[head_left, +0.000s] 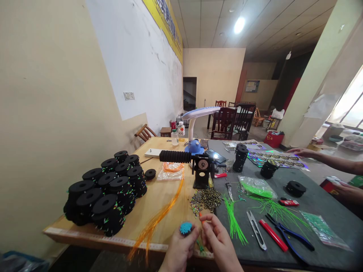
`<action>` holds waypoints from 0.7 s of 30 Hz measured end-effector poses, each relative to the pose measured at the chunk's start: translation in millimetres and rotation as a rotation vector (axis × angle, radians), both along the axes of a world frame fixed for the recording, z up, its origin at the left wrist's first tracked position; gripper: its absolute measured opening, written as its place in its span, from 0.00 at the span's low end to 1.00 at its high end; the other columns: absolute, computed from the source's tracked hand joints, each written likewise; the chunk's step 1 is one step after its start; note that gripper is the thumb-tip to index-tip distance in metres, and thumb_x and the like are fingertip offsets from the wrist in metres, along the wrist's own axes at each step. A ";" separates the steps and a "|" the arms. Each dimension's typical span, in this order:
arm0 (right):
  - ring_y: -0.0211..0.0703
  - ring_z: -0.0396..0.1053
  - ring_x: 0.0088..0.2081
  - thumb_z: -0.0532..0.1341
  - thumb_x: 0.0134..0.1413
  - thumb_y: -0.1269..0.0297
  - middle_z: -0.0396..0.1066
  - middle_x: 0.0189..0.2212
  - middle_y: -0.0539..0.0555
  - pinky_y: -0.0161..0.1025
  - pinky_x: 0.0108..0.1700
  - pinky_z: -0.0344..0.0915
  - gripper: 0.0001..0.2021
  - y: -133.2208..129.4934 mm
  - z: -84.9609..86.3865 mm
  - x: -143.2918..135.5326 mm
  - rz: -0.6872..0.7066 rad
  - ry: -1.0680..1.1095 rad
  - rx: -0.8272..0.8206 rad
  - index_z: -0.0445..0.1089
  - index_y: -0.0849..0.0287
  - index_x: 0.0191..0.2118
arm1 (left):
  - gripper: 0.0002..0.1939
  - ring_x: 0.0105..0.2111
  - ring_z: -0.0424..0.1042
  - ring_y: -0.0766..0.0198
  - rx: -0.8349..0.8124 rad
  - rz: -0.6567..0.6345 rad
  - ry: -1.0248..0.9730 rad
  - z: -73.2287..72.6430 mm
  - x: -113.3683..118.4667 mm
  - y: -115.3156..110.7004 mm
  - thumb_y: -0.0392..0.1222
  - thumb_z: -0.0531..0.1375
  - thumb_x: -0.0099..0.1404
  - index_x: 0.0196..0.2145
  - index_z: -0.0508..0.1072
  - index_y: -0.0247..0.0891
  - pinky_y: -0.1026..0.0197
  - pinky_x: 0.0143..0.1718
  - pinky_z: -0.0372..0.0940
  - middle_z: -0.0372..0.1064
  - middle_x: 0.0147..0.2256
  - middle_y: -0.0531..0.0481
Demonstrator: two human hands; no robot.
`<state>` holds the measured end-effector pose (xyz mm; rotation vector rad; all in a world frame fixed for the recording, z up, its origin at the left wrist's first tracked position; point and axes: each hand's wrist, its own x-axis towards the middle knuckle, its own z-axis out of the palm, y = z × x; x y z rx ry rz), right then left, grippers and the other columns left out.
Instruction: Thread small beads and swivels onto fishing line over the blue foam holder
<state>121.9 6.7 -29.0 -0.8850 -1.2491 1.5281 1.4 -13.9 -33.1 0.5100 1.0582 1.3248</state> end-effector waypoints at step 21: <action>0.39 0.59 0.26 0.53 0.57 0.57 0.62 0.22 0.48 0.33 0.28 0.52 0.12 -2.1 -5.7 -4.5 0.017 -0.652 0.391 0.58 0.56 0.26 | 0.11 0.15 0.56 0.77 0.021 0.126 -0.384 25.1 -1.7 30.7 0.39 0.68 0.58 0.25 0.72 0.29 0.74 0.15 0.52 0.60 0.18 0.56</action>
